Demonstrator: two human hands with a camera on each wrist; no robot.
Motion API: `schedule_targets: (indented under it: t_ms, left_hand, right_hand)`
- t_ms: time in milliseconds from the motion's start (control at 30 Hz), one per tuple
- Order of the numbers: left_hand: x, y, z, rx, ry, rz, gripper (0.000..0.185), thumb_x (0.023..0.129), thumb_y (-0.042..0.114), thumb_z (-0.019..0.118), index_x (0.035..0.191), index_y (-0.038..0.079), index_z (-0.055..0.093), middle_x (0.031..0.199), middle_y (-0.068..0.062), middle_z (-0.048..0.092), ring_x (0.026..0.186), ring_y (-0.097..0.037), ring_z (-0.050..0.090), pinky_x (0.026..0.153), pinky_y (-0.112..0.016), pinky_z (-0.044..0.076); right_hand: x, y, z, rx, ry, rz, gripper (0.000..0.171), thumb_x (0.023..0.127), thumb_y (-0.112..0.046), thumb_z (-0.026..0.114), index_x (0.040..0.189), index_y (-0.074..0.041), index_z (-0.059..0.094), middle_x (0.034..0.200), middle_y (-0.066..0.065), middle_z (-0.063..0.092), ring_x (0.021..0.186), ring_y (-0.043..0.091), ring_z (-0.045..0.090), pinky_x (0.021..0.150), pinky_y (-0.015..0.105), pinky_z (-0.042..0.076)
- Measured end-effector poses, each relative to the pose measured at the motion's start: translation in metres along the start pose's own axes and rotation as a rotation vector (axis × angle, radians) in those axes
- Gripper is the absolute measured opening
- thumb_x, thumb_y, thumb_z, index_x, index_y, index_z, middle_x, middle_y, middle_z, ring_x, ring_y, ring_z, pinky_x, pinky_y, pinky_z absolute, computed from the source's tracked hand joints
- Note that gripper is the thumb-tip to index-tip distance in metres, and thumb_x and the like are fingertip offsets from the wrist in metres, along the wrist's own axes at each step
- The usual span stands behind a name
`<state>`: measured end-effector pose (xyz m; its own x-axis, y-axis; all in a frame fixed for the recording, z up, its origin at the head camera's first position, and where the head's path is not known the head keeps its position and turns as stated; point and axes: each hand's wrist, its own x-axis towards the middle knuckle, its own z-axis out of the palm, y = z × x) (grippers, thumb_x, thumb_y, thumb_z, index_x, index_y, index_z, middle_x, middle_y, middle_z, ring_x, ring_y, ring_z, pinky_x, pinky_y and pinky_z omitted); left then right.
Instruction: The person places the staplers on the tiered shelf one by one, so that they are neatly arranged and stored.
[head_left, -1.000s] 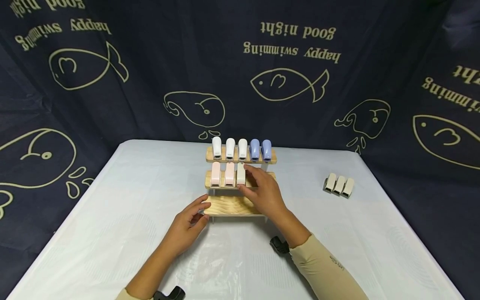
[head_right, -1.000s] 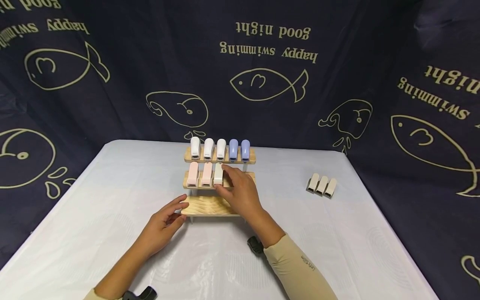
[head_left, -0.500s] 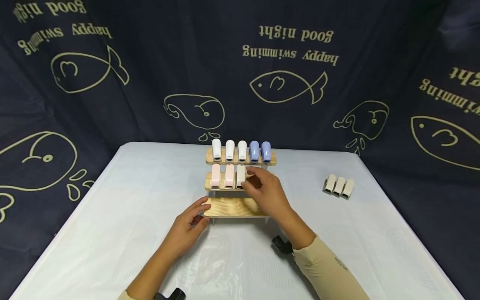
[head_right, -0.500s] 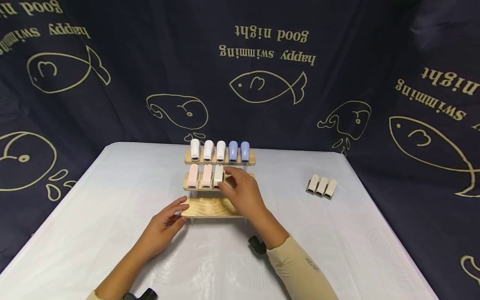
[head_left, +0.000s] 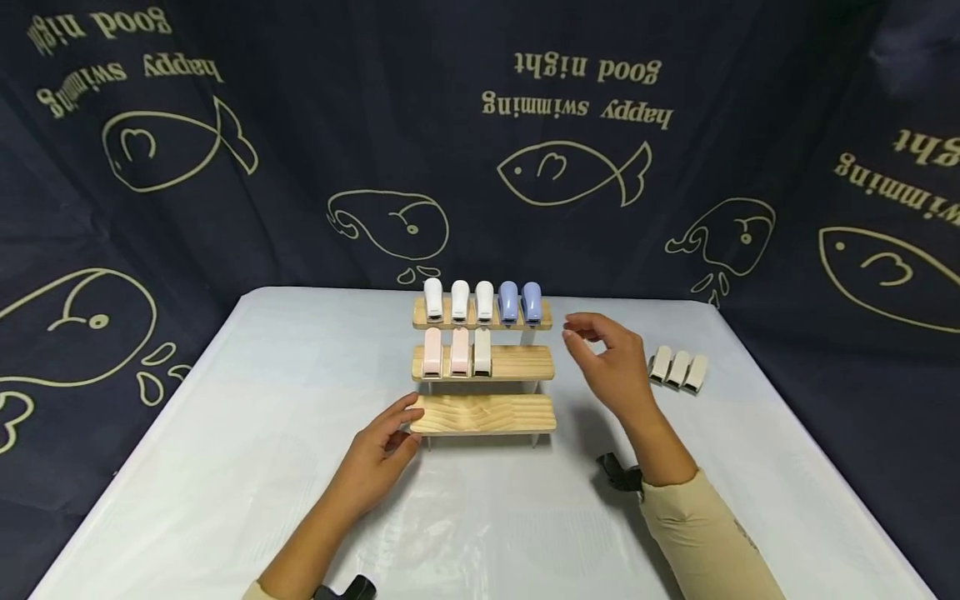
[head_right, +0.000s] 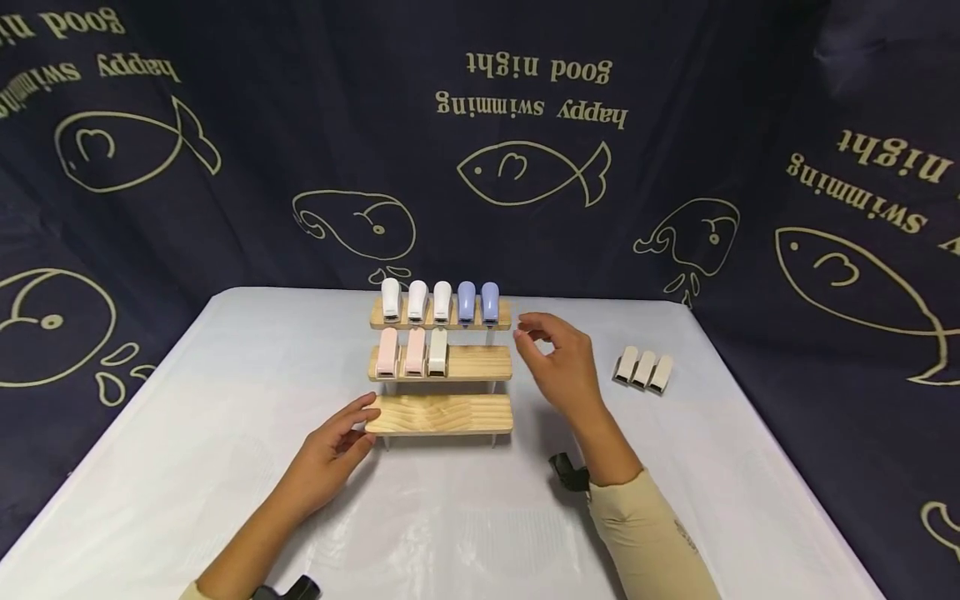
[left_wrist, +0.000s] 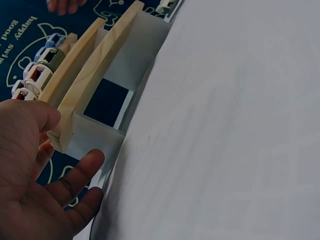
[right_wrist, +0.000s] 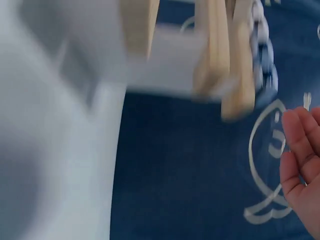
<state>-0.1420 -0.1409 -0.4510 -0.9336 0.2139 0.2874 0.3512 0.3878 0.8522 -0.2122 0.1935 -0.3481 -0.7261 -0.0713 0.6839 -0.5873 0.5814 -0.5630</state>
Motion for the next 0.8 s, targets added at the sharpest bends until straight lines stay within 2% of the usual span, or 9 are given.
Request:
schedule_targets:
  t_ms: [167, 333, 400, 467, 633, 800]
  left_hand:
    - [0.0, 0.0, -0.004, 0.004, -0.008, 0.003, 0.036, 0.097, 0.008, 0.065, 0.133, 0.006, 0.061, 0.153, -0.006, 0.044, 0.095, -0.011, 0.067, 0.086, -0.029, 0.055]
    - [-0.001, 0.0, -0.006, 0.009, -0.003, -0.002, 0.037, 0.097, 0.007, 0.065, 0.133, 0.006, 0.061, 0.153, -0.006, 0.044, 0.096, -0.012, 0.067, 0.085, -0.029, 0.055]
    - [-0.001, 0.0, -0.006, 0.0, -0.007, -0.004, 0.037, 0.097, 0.007, 0.065, 0.133, 0.006, 0.061, 0.153, -0.007, 0.043, 0.096, -0.013, 0.067, 0.086, -0.029, 0.055]
    - [-0.001, 0.001, -0.005, -0.016, -0.016, -0.007, 0.037, 0.097, 0.007, 0.065, 0.134, 0.005, 0.06, 0.153, -0.006, 0.043, 0.097, -0.015, 0.067, 0.087, -0.029, 0.055]
    - [0.0, 0.001, -0.004, -0.026, -0.006, -0.01, 0.036, 0.097, 0.007, 0.065, 0.133, 0.006, 0.061, 0.153, -0.005, 0.044, 0.096, -0.016, 0.068, 0.085, -0.028, 0.055]
    - [0.0, -0.001, -0.002, -0.041, 0.005, 0.006, 0.035, 0.097, 0.007, 0.065, 0.132, 0.005, 0.062, 0.152, -0.008, 0.044, 0.095, -0.019, 0.068, 0.085, -0.028, 0.055]
  right_hand:
    - [-0.003, 0.036, -0.036, -0.108, 0.029, 0.158, 0.018, 0.094, -0.017, 0.07, 0.109, -0.008, 0.074, 0.098, 0.005, 0.074, 0.09, 0.013, 0.063, 0.068, 0.02, 0.047]
    - [-0.011, 0.086, -0.072, -0.233, -0.053, 0.279, 0.028, 0.096, -0.022, 0.068, 0.117, -0.004, 0.068, 0.11, 0.014, 0.07, 0.097, 0.026, 0.061, 0.078, 0.035, 0.044]
    - [-0.015, 0.104, -0.088, -0.281, -0.094, 0.304, 0.031, 0.096, -0.022, 0.068, 0.12, -0.003, 0.066, 0.114, 0.017, 0.068, 0.099, 0.03, 0.061, 0.082, 0.036, 0.042]
    - [-0.02, 0.12, -0.103, -0.309, -0.113, 0.33, 0.032, 0.096, -0.02, 0.067, 0.122, -0.001, 0.065, 0.115, 0.019, 0.068, 0.1, 0.032, 0.06, 0.08, 0.029, 0.043]
    - [-0.027, 0.144, -0.132, -0.334, -0.196, 0.391, 0.04, 0.097, -0.02, 0.066, 0.129, 0.003, 0.06, 0.119, 0.027, 0.064, 0.104, 0.039, 0.059, 0.064, 0.011, 0.041]
    - [-0.028, 0.162, -0.146, -0.341, -0.318, 0.466, 0.053, 0.098, -0.027, 0.065, 0.137, 0.007, 0.051, 0.131, 0.032, 0.054, 0.114, 0.048, 0.055, 0.064, 0.011, 0.041]
